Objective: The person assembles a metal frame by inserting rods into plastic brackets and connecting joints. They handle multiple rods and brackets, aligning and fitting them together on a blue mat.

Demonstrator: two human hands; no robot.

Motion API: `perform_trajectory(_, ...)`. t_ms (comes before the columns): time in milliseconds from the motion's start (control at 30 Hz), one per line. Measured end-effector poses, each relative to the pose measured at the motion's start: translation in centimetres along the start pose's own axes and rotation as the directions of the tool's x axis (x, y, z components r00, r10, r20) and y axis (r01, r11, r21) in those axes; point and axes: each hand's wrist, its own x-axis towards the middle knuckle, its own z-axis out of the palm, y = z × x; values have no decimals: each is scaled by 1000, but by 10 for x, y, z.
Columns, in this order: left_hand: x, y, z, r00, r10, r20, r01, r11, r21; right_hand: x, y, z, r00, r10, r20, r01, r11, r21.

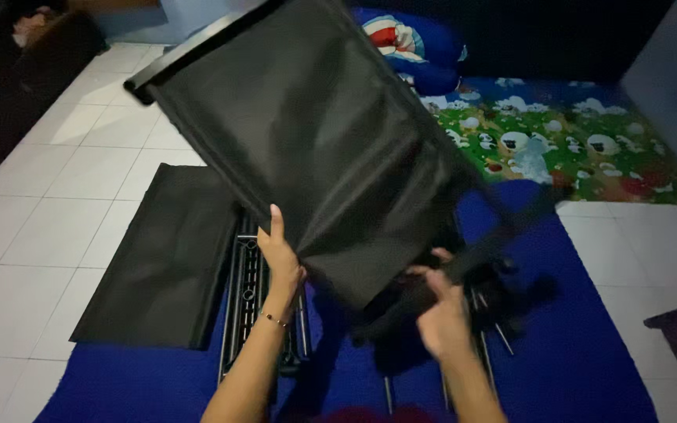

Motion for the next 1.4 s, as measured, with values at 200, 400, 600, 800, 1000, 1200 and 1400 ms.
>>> perform_trajectory(200, -11, 26, 29, 990, 116, -83, -127, 982, -137, -8, 32, 59, 989, -65, -135, 75, 995, 69)
perform_trajectory(400, -38, 45, 20, 968, 251, 17, -238, 892, 383, 15, -5, 66, 988, -144, -62, 139, 987, -82)
perform_trajectory(600, -71, 40, 0, 978, 195, -70, -151, 902, 404, 19, -25, 60, 995, -85, 54, 93, 983, -155)
perform_trajectory(800, -98, 78, -9, 599, 718, 356, -678, 218, 702, 32, -34, 47, 999, -16, 52, 27, 974, -224)
perform_trajectory(1000, -96, 88, 38, 395, 162, 904, -903, 251, 350, 47, -36, 38, 987, 15, 158, 26, 968, -250)
perform_trajectory(1200, -104, 62, 66, 250, -100, 963, -919, 290, 269, 49, -38, 35, 976, 125, 177, -52, 927, -371)
perform_trajectory(1400, -106, 34, 54, 305, -135, 943, -919, 217, 328, 64, -23, 22, 986, 121, 110, -46, 850, -525)
